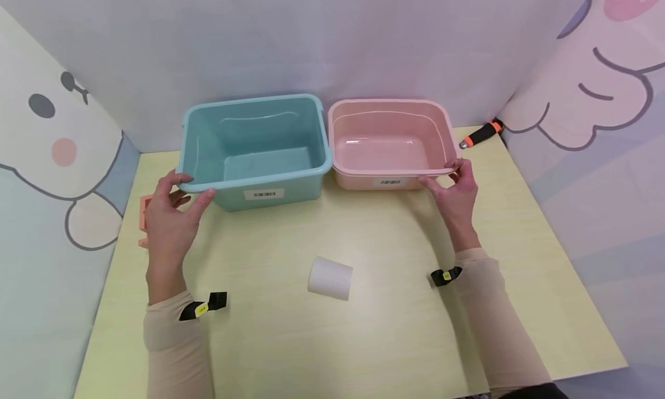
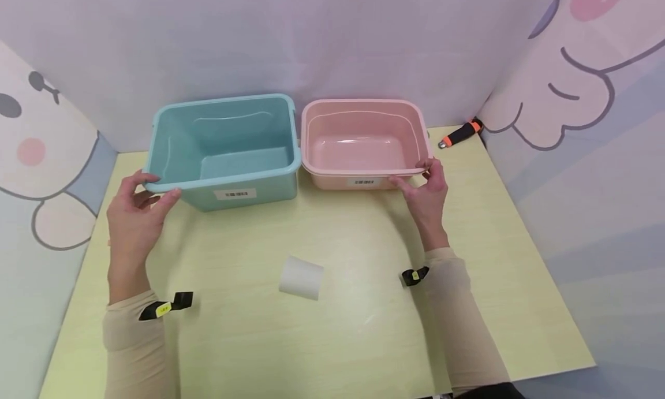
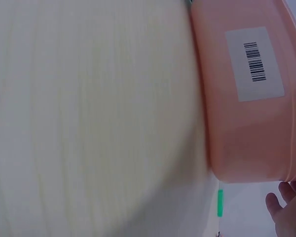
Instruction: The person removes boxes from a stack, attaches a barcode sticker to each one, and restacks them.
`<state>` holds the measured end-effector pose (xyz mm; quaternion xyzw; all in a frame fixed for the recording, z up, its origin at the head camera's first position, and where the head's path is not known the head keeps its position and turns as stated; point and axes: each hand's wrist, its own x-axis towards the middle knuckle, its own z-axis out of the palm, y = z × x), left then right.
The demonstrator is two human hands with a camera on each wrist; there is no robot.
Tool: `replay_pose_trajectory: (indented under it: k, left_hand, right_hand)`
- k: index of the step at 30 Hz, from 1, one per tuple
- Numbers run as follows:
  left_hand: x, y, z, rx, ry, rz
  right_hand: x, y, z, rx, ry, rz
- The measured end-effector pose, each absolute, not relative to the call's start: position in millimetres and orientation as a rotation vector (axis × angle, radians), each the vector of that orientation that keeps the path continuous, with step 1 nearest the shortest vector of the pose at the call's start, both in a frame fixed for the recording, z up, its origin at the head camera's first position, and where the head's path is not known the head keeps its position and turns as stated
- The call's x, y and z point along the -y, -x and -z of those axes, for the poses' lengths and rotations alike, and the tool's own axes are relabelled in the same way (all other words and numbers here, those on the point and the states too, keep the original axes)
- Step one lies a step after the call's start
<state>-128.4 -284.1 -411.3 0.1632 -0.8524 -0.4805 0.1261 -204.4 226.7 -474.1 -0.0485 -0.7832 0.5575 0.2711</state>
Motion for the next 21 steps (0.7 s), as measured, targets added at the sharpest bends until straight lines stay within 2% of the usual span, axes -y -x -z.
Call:
replay_pose_trajectory:
  k: [11, 21]
  left_hand:
    - [276, 130, 413, 2.47, -0.426, 1.453]
    - [272, 135, 411, 2.477, -0.428, 1.439]
  right_hand:
    - [-240, 193, 477, 2.028, 0.176, -1.462]
    - [-238, 198, 442, 1.717, 0.251, -1.57]
